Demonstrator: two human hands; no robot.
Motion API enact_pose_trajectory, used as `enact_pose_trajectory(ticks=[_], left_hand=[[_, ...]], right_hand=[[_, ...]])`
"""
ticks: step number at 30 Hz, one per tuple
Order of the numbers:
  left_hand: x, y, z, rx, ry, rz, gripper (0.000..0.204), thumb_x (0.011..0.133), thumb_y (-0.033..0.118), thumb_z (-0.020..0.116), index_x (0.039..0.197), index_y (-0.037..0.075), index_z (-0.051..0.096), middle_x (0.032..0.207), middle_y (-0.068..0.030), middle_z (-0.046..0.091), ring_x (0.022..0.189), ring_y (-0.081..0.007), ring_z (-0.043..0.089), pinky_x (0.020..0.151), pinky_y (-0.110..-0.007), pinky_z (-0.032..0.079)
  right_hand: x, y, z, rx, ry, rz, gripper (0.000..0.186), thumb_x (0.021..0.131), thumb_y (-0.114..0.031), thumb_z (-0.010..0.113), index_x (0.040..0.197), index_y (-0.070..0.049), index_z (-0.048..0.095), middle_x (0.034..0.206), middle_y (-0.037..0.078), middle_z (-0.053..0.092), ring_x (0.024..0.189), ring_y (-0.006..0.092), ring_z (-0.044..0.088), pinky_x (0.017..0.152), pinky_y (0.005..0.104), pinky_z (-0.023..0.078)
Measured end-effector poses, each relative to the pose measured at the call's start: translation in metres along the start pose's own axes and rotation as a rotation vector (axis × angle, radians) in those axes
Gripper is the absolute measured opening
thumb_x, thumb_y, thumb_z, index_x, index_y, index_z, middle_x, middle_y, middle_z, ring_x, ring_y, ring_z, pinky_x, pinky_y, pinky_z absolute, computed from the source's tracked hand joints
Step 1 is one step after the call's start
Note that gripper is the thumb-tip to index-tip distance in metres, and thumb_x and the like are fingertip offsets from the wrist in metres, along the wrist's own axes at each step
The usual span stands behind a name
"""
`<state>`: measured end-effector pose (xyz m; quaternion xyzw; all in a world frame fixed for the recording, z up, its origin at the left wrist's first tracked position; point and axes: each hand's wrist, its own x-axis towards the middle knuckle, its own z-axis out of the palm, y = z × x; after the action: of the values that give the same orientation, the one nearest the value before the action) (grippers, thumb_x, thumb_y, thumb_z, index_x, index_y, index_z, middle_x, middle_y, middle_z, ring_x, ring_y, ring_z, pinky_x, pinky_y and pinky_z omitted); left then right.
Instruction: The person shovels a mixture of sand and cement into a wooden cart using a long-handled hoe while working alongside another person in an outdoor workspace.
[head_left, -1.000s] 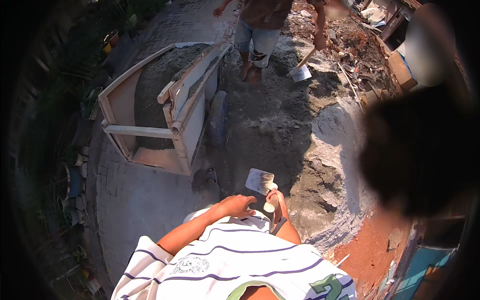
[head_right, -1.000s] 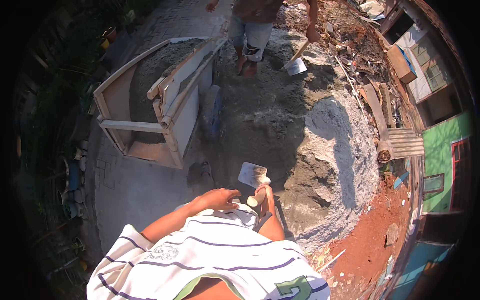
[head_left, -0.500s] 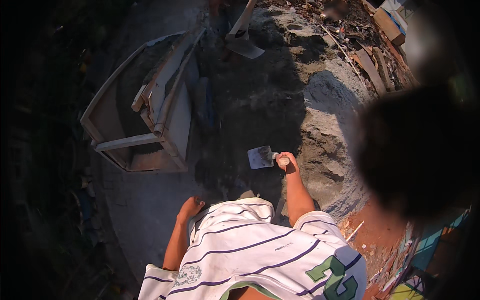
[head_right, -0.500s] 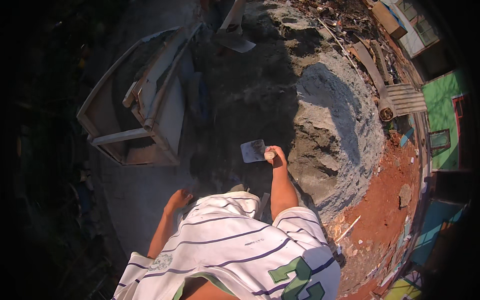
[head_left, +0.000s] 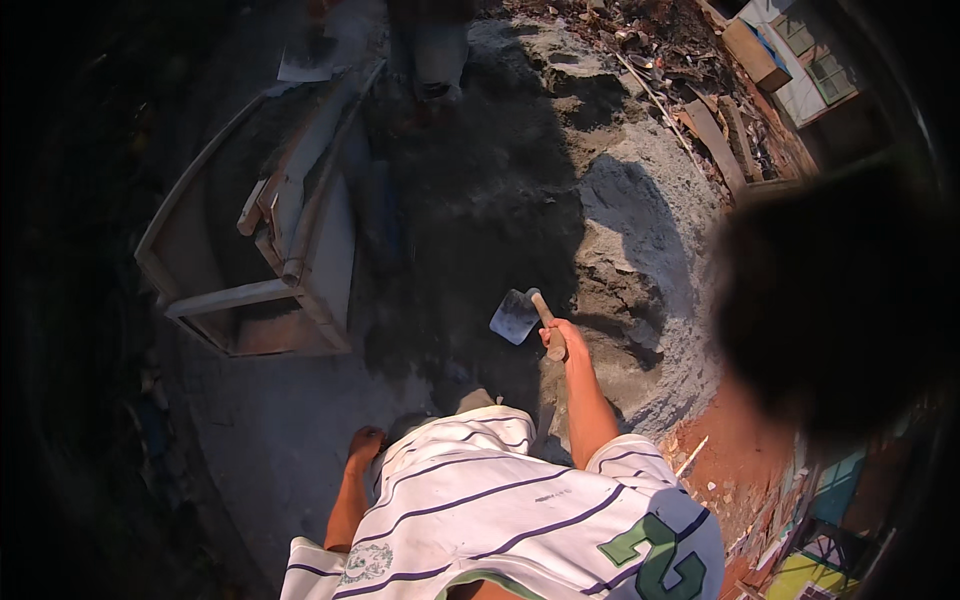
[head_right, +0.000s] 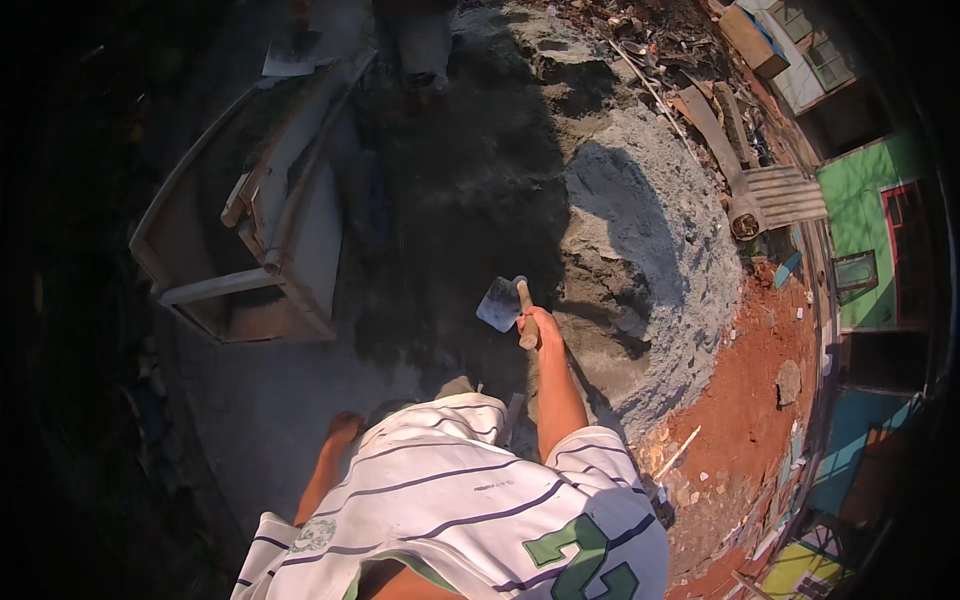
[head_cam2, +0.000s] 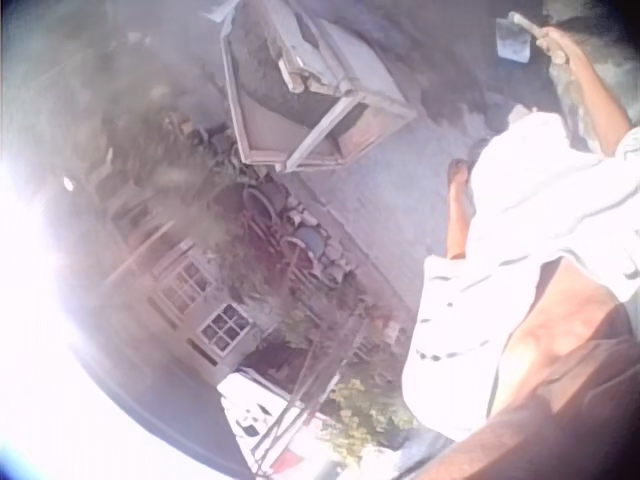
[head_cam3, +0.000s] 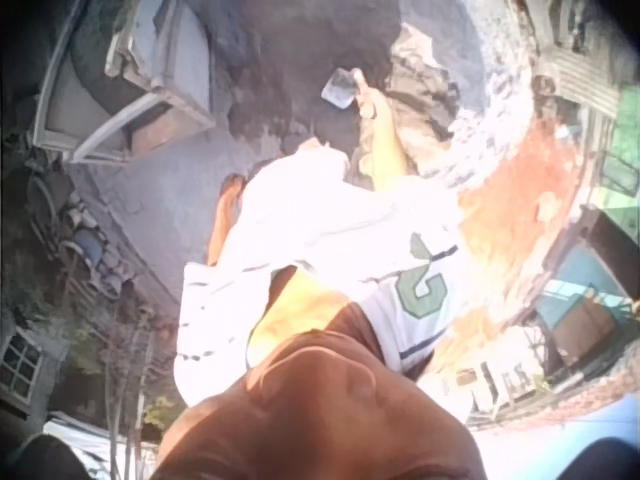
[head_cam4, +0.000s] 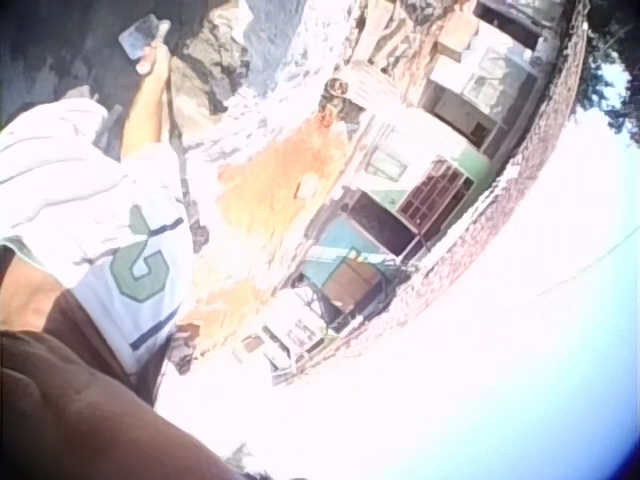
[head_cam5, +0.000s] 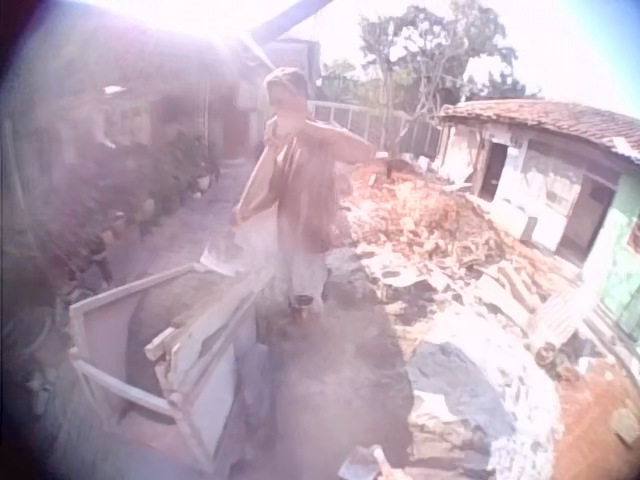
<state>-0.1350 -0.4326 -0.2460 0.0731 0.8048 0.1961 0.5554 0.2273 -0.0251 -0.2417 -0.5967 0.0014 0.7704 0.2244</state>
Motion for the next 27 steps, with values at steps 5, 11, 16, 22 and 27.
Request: enact_pose_trajectory(ticks=[5, 11, 16, 22, 27], left_hand=[[0.003, 0.03, 0.001, -0.129, -0.037, 0.042, 0.019, 0.083, 0.021, 0.057, 0.085, 0.003, 0.062, 0.071, -0.0086, 0.063, 0.062, -0.0172, 0.061, 0.055, -0.032, 0.049], [-0.011, 0.044, 0.007, -0.135, -0.021, 0.157, 0.012, 0.083, 0.018, 0.057, 0.08, 0.007, 0.059, 0.066, -0.0052, 0.06, 0.056, -0.0145, 0.058, 0.048, -0.029, 0.046], [0.022, 0.0, 0.037, -0.024, -0.041, 0.148, 0.016, 0.08, 0.019, 0.057, 0.083, 0.005, 0.063, 0.071, -0.0084, 0.064, 0.058, -0.0176, 0.06, 0.052, -0.033, 0.048], [0.055, -0.059, 0.067, 0.31, 0.052, 0.289, 0.018, 0.076, 0.019, 0.059, 0.086, 0.004, 0.065, 0.074, -0.0086, 0.065, 0.061, -0.0176, 0.061, 0.052, -0.032, 0.046], [0.042, -0.083, 0.065, 0.154, 0.051, 0.262, 0.019, 0.077, 0.021, 0.06, 0.087, 0.005, 0.065, 0.078, -0.008, 0.065, 0.064, -0.0176, 0.062, 0.055, -0.032, 0.049]], right_hand=[[-0.028, 0.001, -0.031, 0.038, -0.066, -0.094, 0.037, 0.085, -0.006, 0.049, 0.113, 0.007, 0.029, 0.083, 0.018, 0.054, 0.052, 0.0143, 0.051, 0.043, 0.0254, 0.048], [-0.139, -0.006, -0.039, 0.014, -0.136, -0.012, 0.033, 0.084, -0.009, 0.049, 0.113, 0.004, 0.038, 0.08, 0.016, 0.055, 0.054, 0.0137, 0.052, 0.044, 0.0248, 0.048], [-0.265, 0.005, -0.066, -0.115, -0.338, -0.254, 0.04, 0.086, -0.008, 0.044, 0.125, -0.001, 0.036, 0.086, 0.015, 0.056, 0.057, 0.0124, 0.052, 0.047, 0.0238, 0.049], [-0.37, 0.025, -0.062, -0.136, -0.331, -0.57, 0.053, 0.084, -0.004, 0.04, 0.136, -0.001, 0.028, 0.097, 0.018, 0.053, 0.062, 0.0116, 0.05, 0.047, 0.022, 0.048], [-0.43, 0.021, -0.057, -0.132, -0.284, -0.838, 0.052, 0.082, -0.003, 0.039, 0.133, 0.003, 0.031, 0.098, 0.019, 0.051, 0.063, 0.0124, 0.049, 0.046, 0.0203, 0.046]])
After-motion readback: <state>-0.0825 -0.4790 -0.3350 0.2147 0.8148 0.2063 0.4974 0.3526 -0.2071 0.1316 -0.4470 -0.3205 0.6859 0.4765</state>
